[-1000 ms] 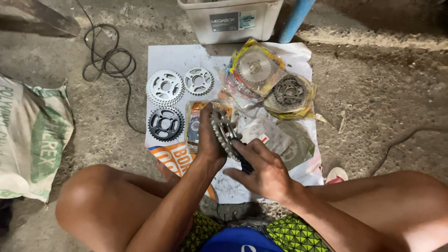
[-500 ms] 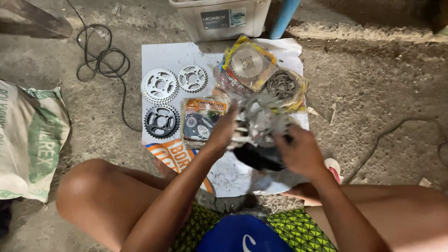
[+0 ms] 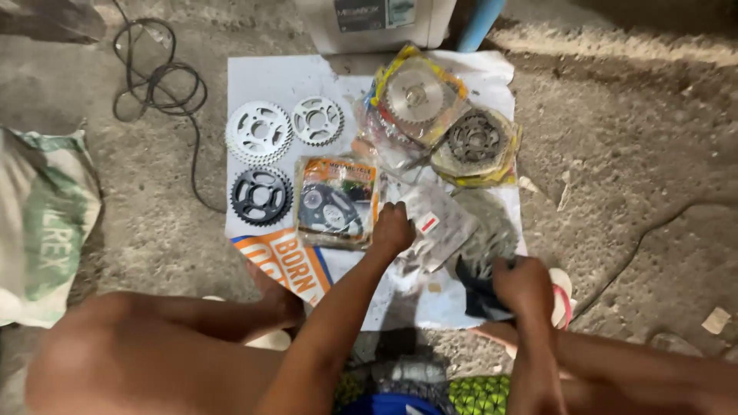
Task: Unpacking and inspecting various motorcycle rear sprockets from their packaging.
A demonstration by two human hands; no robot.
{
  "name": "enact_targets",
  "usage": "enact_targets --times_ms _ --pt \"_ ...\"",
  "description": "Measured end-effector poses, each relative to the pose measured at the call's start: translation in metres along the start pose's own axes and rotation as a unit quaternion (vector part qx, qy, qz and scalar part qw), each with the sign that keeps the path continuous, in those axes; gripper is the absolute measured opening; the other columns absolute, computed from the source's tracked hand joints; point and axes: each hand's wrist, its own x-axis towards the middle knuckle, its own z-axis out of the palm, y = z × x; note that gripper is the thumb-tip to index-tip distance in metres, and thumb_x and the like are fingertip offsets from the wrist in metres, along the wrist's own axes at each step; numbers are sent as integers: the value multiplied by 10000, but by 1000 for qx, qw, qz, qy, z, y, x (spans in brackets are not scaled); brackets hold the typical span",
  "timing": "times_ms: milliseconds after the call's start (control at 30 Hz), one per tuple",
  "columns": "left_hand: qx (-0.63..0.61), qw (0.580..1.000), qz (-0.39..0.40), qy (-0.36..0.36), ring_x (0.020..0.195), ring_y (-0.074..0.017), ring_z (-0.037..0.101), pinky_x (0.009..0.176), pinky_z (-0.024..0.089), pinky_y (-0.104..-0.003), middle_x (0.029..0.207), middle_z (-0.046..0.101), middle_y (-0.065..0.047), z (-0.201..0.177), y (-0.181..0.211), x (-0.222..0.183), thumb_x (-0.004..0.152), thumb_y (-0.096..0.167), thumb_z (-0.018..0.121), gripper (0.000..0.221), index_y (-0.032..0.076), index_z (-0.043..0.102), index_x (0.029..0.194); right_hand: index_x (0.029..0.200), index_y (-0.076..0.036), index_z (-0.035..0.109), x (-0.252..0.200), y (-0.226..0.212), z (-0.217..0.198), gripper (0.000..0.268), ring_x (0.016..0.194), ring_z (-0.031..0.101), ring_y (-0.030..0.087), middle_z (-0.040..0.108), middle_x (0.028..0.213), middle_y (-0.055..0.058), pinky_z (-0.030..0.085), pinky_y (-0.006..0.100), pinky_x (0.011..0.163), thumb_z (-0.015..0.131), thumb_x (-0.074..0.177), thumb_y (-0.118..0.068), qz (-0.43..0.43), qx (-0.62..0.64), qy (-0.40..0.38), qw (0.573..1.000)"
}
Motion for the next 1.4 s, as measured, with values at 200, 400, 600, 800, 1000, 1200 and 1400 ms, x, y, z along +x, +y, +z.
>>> enact_targets --times_ms 200,400,600,800,1000,1200,1400 --pt "2 1000 29 9 1316 -518 522 1066 525 -572 1390 510 -289 19 -9 41 959 121 607 563 -50 421 1462 1105 -20 803 -29 -27 -1 511 1115 703 456 780 1012 262 543 561 947 571 893 -423 -21 15 -61 998" --pt "64 998 -11 -4 1065 -388 731 889 615 -512 1051 754 -130 -3 7 39 902 196 599 240 146 738 1091 1143 -11 778 -43 -49 -15 512 1119 691 467 772 1005 274 536 574 949 553 867 -378 -49 39 -85 994" --pt "169 936 275 139 912 -337 713 758 609 -463 866 724 -100 -102 45 28 854 115 603 165 161 759 882 1059 -32 797 -54 -63 -31 471 1061 708 477 774 970 255 554 571 924 561 893 -404 -86 44 -27 995" --pt "327 818 450 147 723 -337 726 649 619 -500 981 722 -70 -232 106 -16 906 119 562 198 156 756 901 1096 22 771 -82 -73 -119 493 1095 686 496 760 1020 301 523 611 962 573 987 -416 -123 68 70 988" --pt "308 845 438 2 835 -335 676 753 539 -513 1115 645 -80 -312 149 -88 955 216 499 245 136 730 931 881 74 689 -142 -109 -224 231 517 478 222 624 669 143 377 349 472 642 1017 -107 -348 153 130 916" --pt "285 820 483 112 622 -281 631 573 534 -460 1008 695 -96 -322 153 -141 922 93 553 208 68 632 731 972 -6 774 -112 -132 -219 165 389 506 170 686 624 107 380 295 321 654 981 -118 -474 150 37 867" --pt "279 789 514 191 750 -264 642 684 559 -431 943 576 -58 -319 144 -176 840 7 640 114 57 583 755 862 52 770 -124 -140 -205 264 514 527 191 664 632 114 435 325 474 650 969 -157 -371 165 -23 914"
